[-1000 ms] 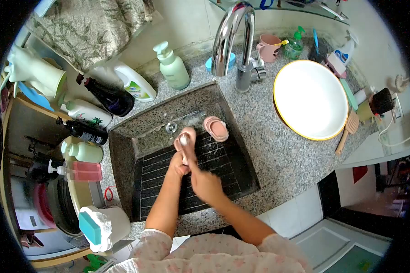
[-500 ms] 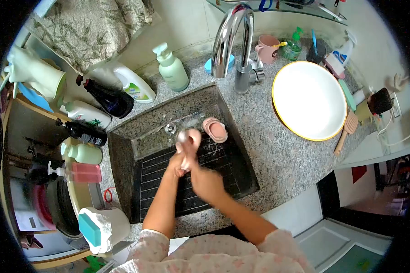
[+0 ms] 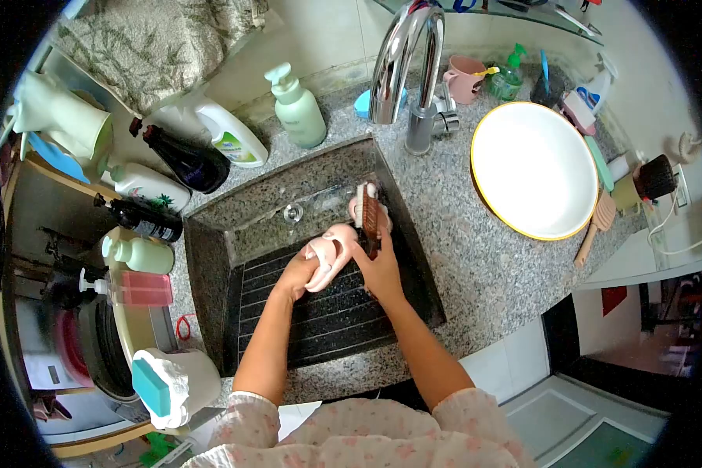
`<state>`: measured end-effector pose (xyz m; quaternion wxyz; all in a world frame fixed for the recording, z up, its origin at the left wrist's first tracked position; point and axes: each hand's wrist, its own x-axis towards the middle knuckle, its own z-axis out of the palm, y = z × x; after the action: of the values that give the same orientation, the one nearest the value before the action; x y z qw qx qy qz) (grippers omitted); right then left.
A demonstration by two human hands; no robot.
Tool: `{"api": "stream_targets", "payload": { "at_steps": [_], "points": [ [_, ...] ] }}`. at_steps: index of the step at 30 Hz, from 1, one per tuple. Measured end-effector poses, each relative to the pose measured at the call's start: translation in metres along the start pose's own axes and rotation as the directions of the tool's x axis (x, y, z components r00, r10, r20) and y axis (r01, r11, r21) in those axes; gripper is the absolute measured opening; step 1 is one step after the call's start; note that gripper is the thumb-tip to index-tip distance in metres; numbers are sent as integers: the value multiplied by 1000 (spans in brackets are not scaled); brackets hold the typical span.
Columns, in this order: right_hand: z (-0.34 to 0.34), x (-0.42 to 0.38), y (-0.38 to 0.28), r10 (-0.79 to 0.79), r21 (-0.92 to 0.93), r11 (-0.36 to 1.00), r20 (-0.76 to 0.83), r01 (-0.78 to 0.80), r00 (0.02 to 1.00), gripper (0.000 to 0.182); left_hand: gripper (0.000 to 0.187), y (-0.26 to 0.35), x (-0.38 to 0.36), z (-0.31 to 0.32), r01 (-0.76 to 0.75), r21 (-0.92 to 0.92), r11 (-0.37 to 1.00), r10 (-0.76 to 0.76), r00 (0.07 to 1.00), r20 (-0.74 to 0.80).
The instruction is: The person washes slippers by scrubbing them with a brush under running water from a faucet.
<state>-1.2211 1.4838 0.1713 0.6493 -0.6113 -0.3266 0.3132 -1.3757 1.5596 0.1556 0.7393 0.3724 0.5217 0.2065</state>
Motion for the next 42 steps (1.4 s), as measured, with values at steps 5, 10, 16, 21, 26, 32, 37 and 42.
{"api": "stream_targets", "payload": {
  "at_steps": [5,10,16,21,26,32,37,42],
  "points": [
    [-5,19,-7,581,-55,792,376,-608,722,32,43,2,-5,-8,-268,282,921,248,963,106],
    [10,18,-6,567,-15,803,330,-596,755,31,39,3,-11,-16,-428,600,676,598,794,-107],
    [17,27,-8,412,-52,909,248,-412,877,35,25,22,-54,15,-267,144,953,295,927,-233],
    [32,20,2,-31,-237,968,217,84,976,35,25,22,-24,9,-162,-525,835,131,987,-95],
    [4,-14,-40,98,-614,771,371,165,923,51,23,11,6,-12,-105,-758,644,-28,987,-160],
    [18,-34,-16,95,-723,564,536,398,839,55,31,4,8,14,-70,-630,773,-73,977,-199],
    [5,-77,-33,190,-676,609,632,415,751,54,57,32,4,-12,11,-676,737,-192,962,-192],
    [37,-18,1,-106,-695,576,459,430,882,58,57,-1,13,9,34,-582,813,-115,988,-102]
  ]
}}
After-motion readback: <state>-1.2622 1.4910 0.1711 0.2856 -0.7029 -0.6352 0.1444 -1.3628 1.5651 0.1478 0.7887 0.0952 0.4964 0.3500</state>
